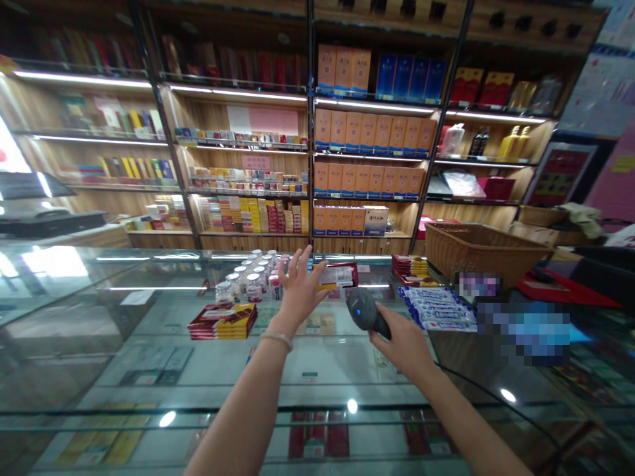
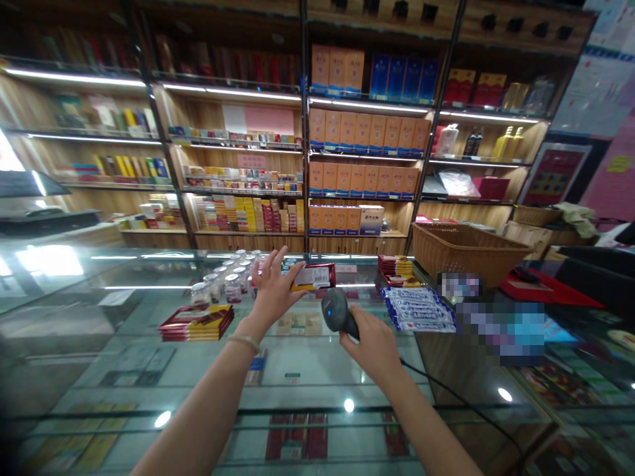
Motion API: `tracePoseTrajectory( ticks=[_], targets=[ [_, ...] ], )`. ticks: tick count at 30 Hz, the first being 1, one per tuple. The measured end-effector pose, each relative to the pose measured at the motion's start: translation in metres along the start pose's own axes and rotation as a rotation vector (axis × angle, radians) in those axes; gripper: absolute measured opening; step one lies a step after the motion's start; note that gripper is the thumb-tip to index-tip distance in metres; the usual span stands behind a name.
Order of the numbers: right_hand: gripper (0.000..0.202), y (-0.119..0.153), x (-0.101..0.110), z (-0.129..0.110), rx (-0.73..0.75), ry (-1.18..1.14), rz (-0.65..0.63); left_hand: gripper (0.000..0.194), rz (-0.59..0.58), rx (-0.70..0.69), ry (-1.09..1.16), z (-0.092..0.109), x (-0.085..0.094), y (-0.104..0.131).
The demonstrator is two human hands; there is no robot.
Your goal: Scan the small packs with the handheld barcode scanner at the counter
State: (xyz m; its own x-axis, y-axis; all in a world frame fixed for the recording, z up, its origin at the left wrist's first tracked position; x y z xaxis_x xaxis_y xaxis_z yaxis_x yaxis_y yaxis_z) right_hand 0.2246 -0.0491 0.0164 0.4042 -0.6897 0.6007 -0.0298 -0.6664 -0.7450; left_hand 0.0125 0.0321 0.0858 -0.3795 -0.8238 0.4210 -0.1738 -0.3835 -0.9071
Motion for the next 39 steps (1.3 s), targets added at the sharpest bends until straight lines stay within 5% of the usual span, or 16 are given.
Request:
tracePoseTrajectory(
  ticks=[7,14,22,31,39],
  targets=[
    [0.036,-0.001,0.019,0.001,-0.071,-0.105,0.107,0.068,-0.027,0.005,-0.03,0.001,-0.002,0.001],
    [0.053,0.001,0.013,0.0,-0.076,-0.008,0.027,0.067,-0.004,-0.025,-0.03,0.001,-0.004,0.002],
    [0.019,0.0,0.013,-0.001,-0.067,0.07,-0.002,0.065,-0.021,-0.005,-0.007,0.001,-0.004,0.002],
    [0.045,0.0,0.012,0.006,-0.084,0.006,0.072,0.064,-0.004,0.005,-0.006,0.0,-0.003,0.001],
    [0.028,0.002,-0.004,-0.008,0.096,0.077,-0.046,0.063,0.002,0.016,0.005,-0.001,0.0,0.0]
  ],
)
Point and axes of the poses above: each hand's wrist, its own y-axis away from the middle knuckle, its own x-axis out of the back of the hand, z = x × y, the point moved 8 cm from there along -y, towards the middle knuckle, and after that the axes turned 14 degrees about z, right-handed, at the moved point
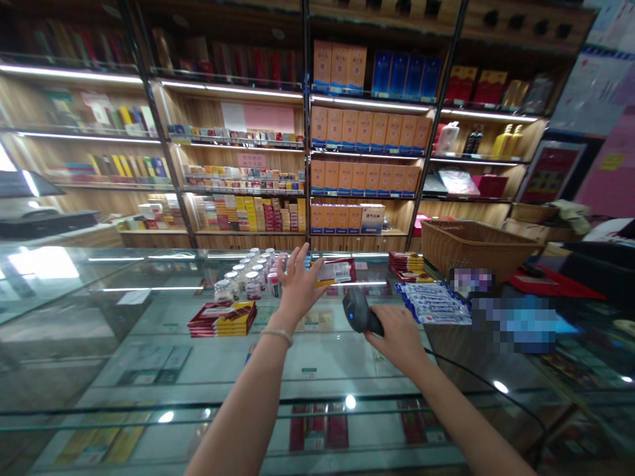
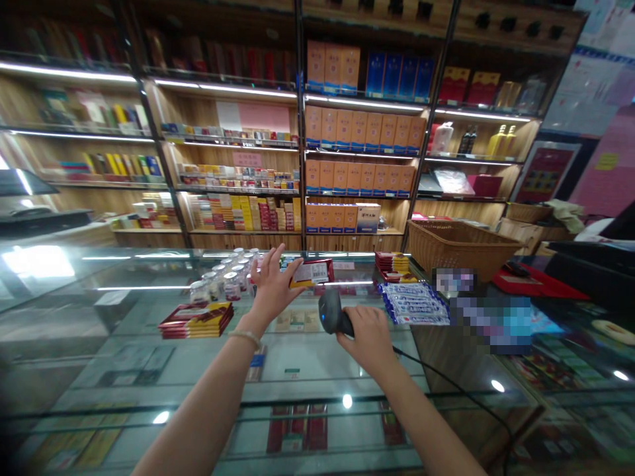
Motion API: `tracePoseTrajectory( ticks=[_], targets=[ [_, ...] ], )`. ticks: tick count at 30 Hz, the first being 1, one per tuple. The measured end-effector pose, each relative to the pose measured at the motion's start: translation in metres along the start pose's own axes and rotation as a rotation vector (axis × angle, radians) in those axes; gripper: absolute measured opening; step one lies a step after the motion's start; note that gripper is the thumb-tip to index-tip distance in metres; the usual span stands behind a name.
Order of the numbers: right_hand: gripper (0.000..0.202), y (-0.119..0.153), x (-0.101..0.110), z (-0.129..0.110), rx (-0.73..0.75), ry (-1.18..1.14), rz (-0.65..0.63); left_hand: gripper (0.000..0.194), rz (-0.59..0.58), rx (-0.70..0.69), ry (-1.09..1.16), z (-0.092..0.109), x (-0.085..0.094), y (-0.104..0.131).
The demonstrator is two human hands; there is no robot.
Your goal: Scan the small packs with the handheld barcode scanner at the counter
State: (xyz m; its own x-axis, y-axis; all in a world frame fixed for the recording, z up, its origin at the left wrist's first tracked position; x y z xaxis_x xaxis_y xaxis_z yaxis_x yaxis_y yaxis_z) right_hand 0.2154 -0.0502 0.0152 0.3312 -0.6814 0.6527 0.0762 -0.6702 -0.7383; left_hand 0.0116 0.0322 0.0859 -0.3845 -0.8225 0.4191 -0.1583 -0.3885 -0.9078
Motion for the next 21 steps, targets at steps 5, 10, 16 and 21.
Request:
tracePoseTrajectory(
  ticks=[5,10,16,21],
  targets=[
    [0.024,0.001,-0.001,-0.009,0.061,0.056,0.022,0.063,0.01,0.003,0.013,0.0,0.001,0.0],
    [0.032,0.006,-0.008,-0.015,0.1,0.087,-0.046,0.065,0.023,-0.009,0.01,0.0,-0.001,0.001],
    [0.055,-0.001,-0.01,-0.01,0.14,0.065,-0.187,0.065,0.019,-0.005,0.013,0.0,0.0,0.001],
    [0.046,-0.063,0.01,0.009,0.011,-0.011,0.046,0.065,0.001,-0.001,0.023,0.0,0.002,0.0]
  ],
)
Point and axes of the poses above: each hand's wrist, its own y-axis away from the middle knuckle, its own x-axis out of the back of the hand, z = x × y, the point moved 8 cm from there along -y, towards the middle knuckle, and after that the axes turned 14 degrees about z, right-handed, at the moved point
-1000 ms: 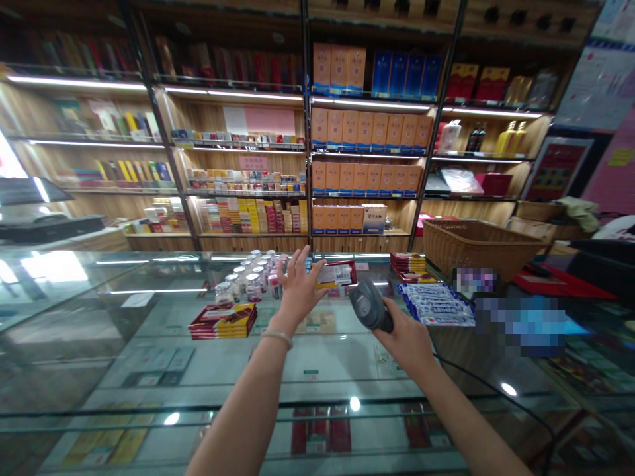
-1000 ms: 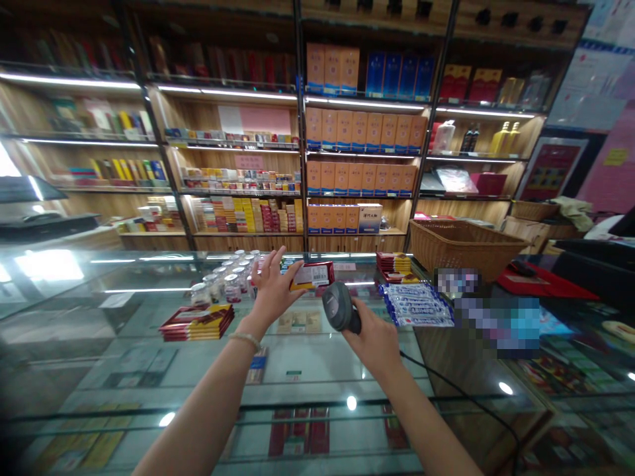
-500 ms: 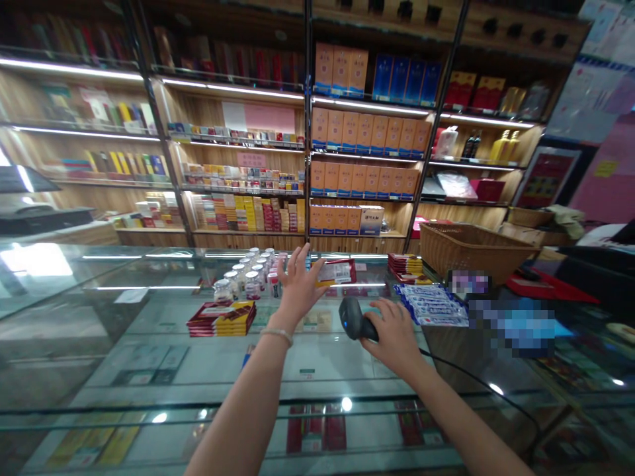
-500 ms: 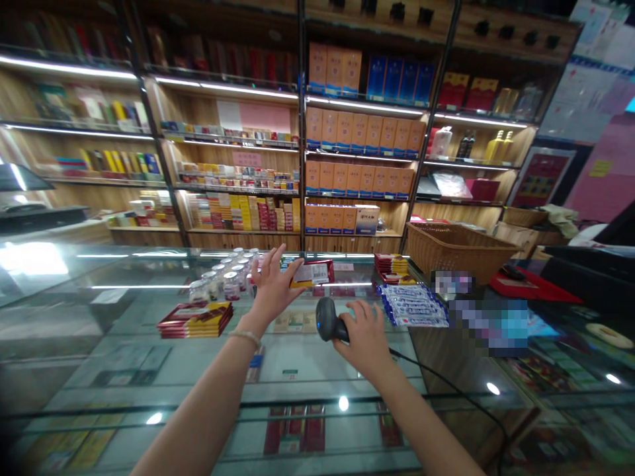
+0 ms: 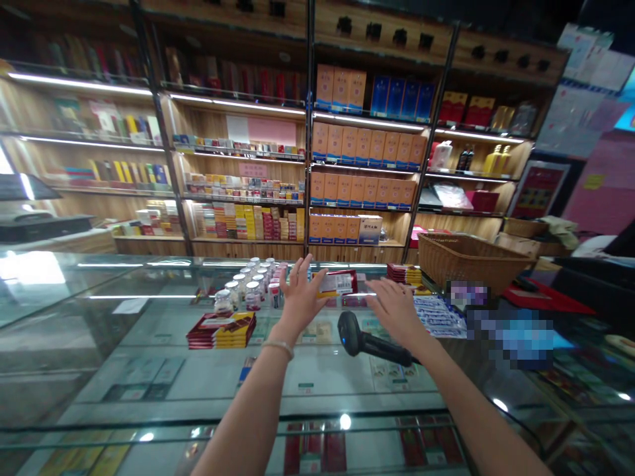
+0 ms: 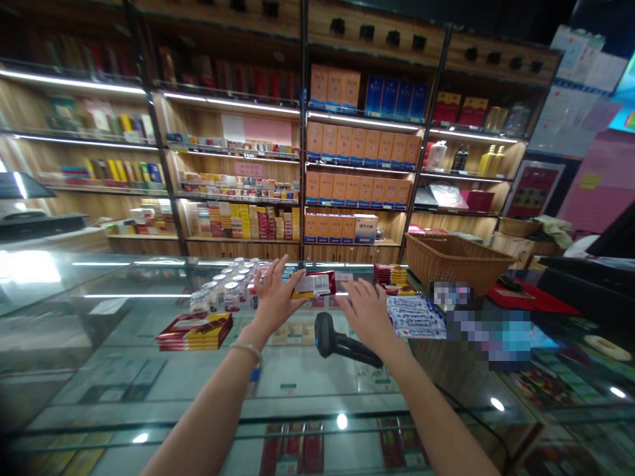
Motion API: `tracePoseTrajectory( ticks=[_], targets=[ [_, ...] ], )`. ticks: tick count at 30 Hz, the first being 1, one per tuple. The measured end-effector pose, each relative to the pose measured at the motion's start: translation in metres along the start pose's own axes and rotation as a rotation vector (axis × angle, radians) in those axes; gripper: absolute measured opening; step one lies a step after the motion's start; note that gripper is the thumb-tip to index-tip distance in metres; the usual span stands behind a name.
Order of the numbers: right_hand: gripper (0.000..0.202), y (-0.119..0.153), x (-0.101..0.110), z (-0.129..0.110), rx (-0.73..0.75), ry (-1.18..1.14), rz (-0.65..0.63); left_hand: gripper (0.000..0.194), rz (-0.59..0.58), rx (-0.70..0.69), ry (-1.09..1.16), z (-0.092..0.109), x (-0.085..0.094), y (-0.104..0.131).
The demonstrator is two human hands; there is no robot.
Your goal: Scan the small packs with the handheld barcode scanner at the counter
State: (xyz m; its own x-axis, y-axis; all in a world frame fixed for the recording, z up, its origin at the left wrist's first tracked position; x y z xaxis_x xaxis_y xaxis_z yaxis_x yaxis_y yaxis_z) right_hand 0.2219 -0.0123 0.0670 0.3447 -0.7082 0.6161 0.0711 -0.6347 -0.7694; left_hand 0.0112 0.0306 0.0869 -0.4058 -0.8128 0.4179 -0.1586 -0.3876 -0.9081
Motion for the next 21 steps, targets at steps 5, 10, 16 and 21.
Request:
tracePoseTrajectory(
  ticks=[5,10,16,21],
  targets=[
    [0.049,-0.044,-0.02,0.004,-0.012,-0.083,0.108,0.066,-0.015,0.0,-0.02,-0.001,0.001,-0.001],
    [0.063,-0.034,-0.043,0.006,0.049,-0.132,0.186,0.068,-0.024,-0.007,-0.045,0.0,0.002,-0.001],
    [0.075,-0.018,-0.045,0.02,0.038,-0.127,0.185,0.068,-0.03,-0.036,-0.04,0.003,0.002,-0.002],
    [0.088,-0.019,-0.048,0.03,-0.009,-0.125,0.129,0.07,-0.034,-0.049,-0.016,0.004,0.003,-0.004]
  ],
)
Point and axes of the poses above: each hand's wrist, its own y-axis away from the middle knuckle, its own x-axis out of the back of the hand, z = x × y, the point moved 8 cm from there along -y, towards the middle knuckle, and after that the axes turned 14 degrees about z, right-handed, at the moved point
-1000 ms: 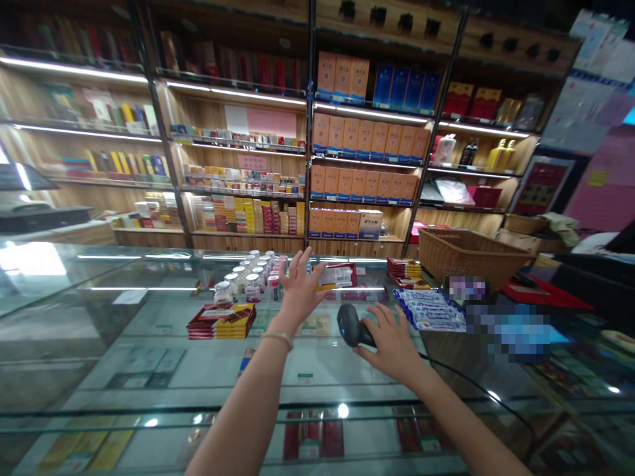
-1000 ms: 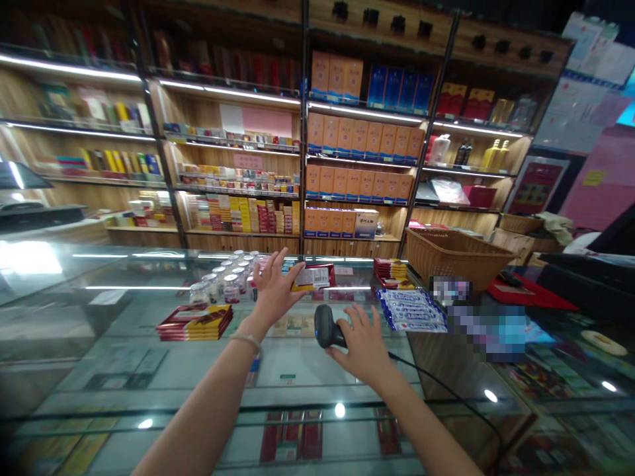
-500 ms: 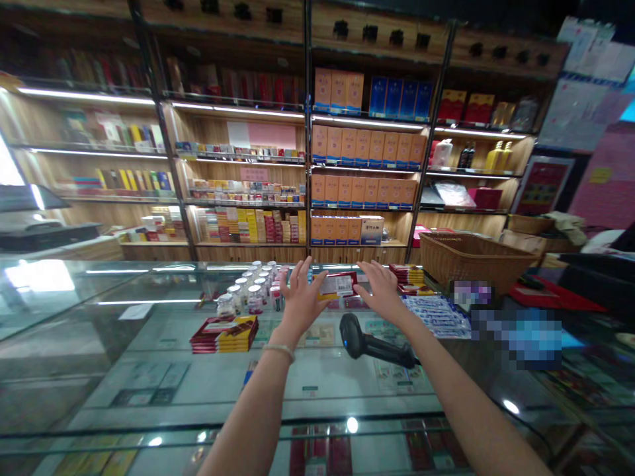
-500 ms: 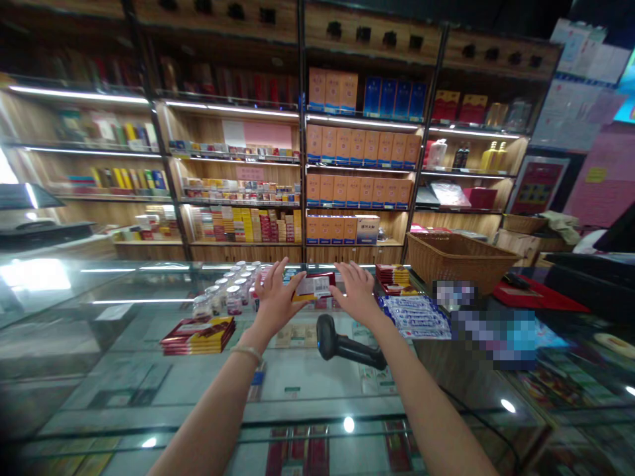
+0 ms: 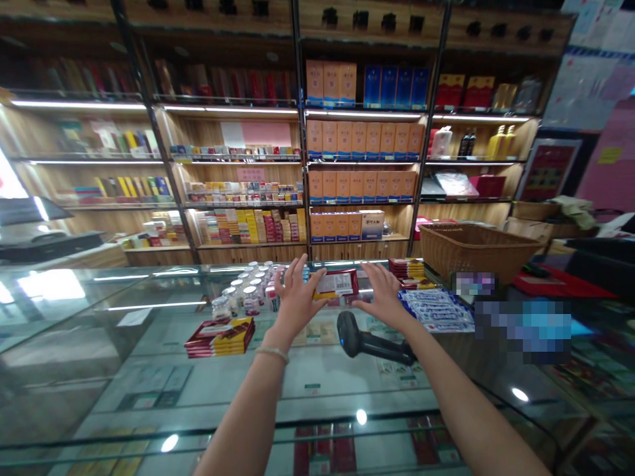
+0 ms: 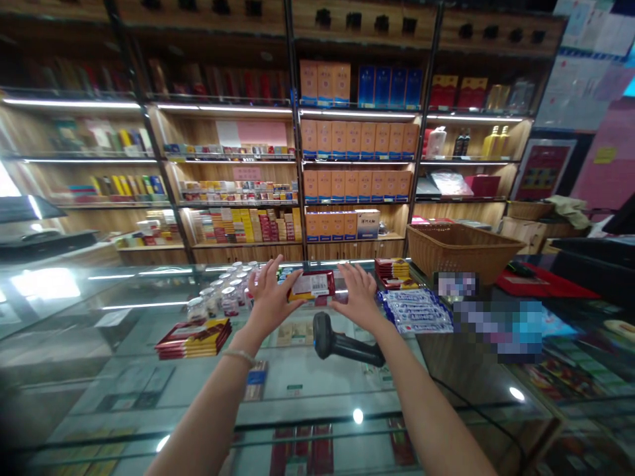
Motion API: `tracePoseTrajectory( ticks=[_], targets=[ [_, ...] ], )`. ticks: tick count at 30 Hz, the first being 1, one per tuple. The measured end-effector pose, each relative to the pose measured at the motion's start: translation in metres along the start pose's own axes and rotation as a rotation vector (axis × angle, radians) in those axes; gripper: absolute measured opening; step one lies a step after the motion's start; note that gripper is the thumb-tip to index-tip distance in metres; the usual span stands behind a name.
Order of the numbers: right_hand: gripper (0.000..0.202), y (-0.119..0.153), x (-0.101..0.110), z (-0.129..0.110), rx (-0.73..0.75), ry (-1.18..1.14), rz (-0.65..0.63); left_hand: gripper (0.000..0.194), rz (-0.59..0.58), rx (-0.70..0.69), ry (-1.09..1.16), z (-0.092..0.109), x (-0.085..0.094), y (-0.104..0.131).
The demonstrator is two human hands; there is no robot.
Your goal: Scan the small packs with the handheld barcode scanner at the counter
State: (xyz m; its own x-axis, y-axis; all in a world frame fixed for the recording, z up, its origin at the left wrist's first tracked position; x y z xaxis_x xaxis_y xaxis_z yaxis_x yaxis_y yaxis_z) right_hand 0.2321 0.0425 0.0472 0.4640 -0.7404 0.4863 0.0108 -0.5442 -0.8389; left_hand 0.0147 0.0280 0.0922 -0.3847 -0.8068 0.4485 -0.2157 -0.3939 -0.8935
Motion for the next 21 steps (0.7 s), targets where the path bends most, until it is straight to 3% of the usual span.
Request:
tracePoseTrajectory(
  ticks=[11,21],
  targets=[
    [0.073,-0.004,0.011,-0.017,0.039,-0.157,-0.041,0.07,-0.04,-0.042,0.023,0.005,-0.004,0.001],
    [0.069,-0.008,0.028,-0.034,0.076,-0.161,0.092,0.076,-0.112,-0.006,-0.048,0.006,-0.007,0.001]
  ],
)
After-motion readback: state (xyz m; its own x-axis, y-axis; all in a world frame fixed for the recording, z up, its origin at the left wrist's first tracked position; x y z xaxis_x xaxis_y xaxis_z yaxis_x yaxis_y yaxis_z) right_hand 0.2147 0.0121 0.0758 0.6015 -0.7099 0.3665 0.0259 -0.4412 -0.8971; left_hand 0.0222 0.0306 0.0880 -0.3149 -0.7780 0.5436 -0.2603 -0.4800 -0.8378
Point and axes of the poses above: each hand's wrist, its own y-axis away from the middle knuckle, its own x-axis out of the back of the hand, z = x × y, the point moved 8 cm from there along -y, towards the middle knuckle, and after that the axes turned 14 degrees about z, right-handed, at the moved point
